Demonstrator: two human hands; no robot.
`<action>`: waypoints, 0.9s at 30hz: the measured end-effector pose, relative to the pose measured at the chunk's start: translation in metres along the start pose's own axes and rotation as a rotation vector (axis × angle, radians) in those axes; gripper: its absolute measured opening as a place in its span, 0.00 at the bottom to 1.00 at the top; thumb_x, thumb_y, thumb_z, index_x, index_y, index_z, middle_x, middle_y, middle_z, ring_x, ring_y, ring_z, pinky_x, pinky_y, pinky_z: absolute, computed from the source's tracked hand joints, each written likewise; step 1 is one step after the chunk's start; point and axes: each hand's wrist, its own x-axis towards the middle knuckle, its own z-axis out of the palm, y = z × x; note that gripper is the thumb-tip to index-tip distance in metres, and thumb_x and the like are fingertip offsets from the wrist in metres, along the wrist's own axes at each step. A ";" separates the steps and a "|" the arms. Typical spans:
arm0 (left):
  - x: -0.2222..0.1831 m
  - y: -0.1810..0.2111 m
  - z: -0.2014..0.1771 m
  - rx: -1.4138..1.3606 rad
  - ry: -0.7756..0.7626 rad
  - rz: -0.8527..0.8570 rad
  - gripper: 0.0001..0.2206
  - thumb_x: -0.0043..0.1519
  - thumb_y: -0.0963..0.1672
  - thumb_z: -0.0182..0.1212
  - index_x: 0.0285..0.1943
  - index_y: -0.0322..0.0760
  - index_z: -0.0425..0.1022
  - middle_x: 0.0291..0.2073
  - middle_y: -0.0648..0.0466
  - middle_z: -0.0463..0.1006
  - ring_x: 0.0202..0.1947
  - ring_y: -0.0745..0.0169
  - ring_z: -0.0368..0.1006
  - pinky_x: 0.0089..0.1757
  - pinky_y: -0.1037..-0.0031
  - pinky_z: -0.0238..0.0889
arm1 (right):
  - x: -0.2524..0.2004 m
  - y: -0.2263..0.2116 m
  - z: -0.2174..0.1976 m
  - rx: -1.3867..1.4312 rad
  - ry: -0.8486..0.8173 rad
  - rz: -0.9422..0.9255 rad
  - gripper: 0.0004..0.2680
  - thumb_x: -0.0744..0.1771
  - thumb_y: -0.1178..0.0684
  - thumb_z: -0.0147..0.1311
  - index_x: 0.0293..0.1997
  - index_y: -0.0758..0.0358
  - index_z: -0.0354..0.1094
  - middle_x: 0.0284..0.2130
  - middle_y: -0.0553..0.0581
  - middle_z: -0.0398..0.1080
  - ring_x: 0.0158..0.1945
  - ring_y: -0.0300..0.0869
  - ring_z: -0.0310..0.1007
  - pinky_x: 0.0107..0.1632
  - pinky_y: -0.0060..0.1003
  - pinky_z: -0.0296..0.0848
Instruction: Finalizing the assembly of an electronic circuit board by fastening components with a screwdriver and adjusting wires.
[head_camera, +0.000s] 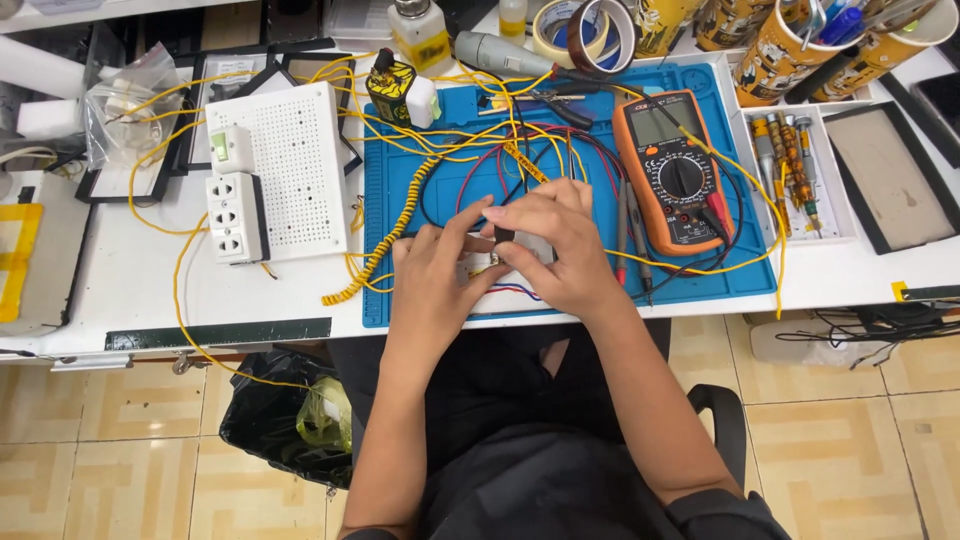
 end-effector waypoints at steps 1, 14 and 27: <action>0.001 0.000 0.000 0.000 0.002 0.004 0.36 0.59 0.47 0.84 0.78 0.48 0.71 0.41 0.59 0.90 0.41 0.59 0.74 0.50 0.64 0.58 | 0.003 -0.003 -0.002 -0.002 0.002 -0.003 0.11 0.71 0.51 0.67 0.62 0.51 0.79 0.49 0.48 0.82 0.47 0.42 0.70 0.61 0.44 0.55; 0.003 0.021 -0.001 -0.037 0.053 -0.109 0.52 0.56 0.42 0.85 0.88 0.37 0.52 0.38 0.52 0.91 0.38 0.52 0.79 0.47 0.62 0.60 | 0.000 0.003 0.002 -0.103 0.012 -0.037 0.16 0.69 0.50 0.71 0.66 0.49 0.78 0.42 0.45 0.81 0.38 0.41 0.69 0.59 0.43 0.57; -0.002 0.024 -0.001 -0.030 0.053 -0.148 0.55 0.56 0.42 0.83 0.91 0.38 0.44 0.43 0.54 0.90 0.43 0.51 0.78 0.48 0.62 0.60 | -0.006 0.009 0.005 -0.143 0.026 0.018 0.18 0.68 0.52 0.72 0.66 0.49 0.77 0.41 0.43 0.84 0.41 0.40 0.73 0.61 0.45 0.56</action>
